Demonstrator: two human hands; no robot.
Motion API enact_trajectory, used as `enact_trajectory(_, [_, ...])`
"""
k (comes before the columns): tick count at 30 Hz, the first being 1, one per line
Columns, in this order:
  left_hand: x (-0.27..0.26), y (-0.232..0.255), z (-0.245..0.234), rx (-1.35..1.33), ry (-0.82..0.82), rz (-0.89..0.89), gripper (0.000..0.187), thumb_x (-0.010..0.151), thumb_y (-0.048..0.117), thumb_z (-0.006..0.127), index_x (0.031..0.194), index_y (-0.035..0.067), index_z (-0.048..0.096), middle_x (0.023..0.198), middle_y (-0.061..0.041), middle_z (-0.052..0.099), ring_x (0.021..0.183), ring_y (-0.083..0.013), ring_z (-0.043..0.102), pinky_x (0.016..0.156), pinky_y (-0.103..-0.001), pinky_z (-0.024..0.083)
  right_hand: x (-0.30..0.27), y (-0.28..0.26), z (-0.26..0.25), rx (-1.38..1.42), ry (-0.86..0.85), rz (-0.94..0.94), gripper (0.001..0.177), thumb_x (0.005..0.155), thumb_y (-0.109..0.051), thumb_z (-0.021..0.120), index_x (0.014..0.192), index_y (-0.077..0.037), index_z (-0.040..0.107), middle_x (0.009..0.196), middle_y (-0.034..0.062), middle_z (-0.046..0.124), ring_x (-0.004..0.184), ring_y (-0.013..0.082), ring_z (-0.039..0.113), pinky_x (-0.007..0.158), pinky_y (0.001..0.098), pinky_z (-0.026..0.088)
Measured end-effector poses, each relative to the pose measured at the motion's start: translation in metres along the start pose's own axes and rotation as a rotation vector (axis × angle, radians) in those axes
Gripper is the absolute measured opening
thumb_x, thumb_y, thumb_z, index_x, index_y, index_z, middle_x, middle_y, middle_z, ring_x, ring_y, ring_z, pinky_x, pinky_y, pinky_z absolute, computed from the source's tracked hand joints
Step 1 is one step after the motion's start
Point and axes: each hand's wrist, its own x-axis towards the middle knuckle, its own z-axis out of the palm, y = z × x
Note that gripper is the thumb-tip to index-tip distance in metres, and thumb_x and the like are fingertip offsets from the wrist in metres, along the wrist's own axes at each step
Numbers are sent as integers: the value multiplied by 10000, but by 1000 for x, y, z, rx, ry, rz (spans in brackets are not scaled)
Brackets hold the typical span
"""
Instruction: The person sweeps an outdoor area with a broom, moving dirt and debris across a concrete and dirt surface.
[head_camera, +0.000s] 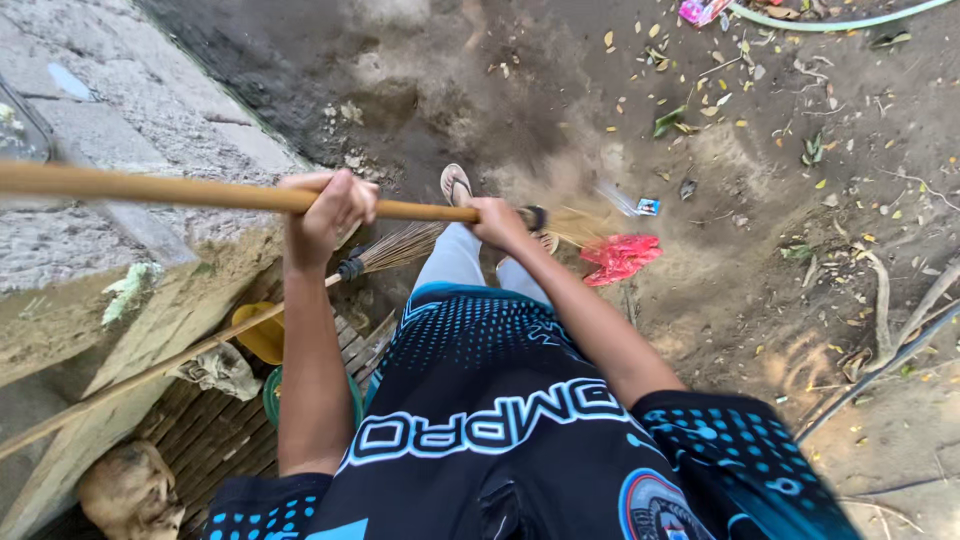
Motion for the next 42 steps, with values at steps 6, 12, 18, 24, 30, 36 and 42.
enact_trajectory(6, [31, -1, -20, -184, 4, -59, 439, 1137, 119, 504, 711, 31, 559, 694, -47, 571, 669, -198, 602, 902, -404, 577, 10, -51, -62, -225, -68, 180, 82, 772, -215, 717, 822, -177, 770, 810, 173, 709, 784, 417, 691, 678, 519, 543])
enact_trajectory(12, [31, 104, -81, 160, 39, 313, 345, 1055, 152, 578, 727, 52, 539, 721, -36, 589, 611, -167, 608, 788, -347, 565, 148, -162, -49, -84, 123, -414, 380, 1020, -321, 657, 749, -58, 623, 750, 188, 651, 740, 428, 637, 649, 519, 480])
enact_trajectory(18, [97, 16, -100, 271, 1, 96, 225, 981, 103, 622, 832, -60, 666, 705, -75, 610, 637, -167, 579, 617, -319, 466, 231, -104, -25, 35, 174, -346, 308, 984, -285, 684, 835, -24, 619, 869, 208, 648, 823, 426, 649, 720, 481, 511])
enact_trajectory(24, [123, -43, -143, -150, 68, -24, 429, 1107, 173, 547, 704, 24, 566, 680, -28, 583, 677, -134, 617, 938, -357, 608, 205, -52, -42, -243, 26, -41, 100, 875, -192, 694, 869, -101, 737, 892, 209, 711, 865, 439, 685, 758, 518, 534])
enact_trajectory(30, [116, 33, -157, -88, 212, 29, 427, 1123, 185, 556, 734, 8, 570, 664, -29, 538, 669, -144, 574, 915, -368, 577, 254, -137, -73, -426, 49, -258, 88, 806, -203, 737, 789, -117, 742, 797, 195, 709, 794, 431, 677, 675, 537, 523])
enact_trajectory(36, [163, 47, -132, 350, 41, 316, 265, 1013, 95, 663, 782, -26, 618, 748, -88, 599, 769, -209, 649, 1002, -406, 592, 342, -151, -86, -135, 139, -481, 326, 978, -270, 729, 796, -34, 596, 815, 182, 635, 829, 401, 617, 739, 491, 493])
enact_trajectory(42, [214, -91, -63, -25, -47, -105, 137, 990, 88, 647, 890, 5, 689, 734, -42, 663, 693, -148, 617, 843, -372, 553, 259, 39, -83, -154, 181, -92, 270, 984, -242, 712, 849, -25, 623, 900, 235, 649, 891, 440, 629, 761, 520, 487])
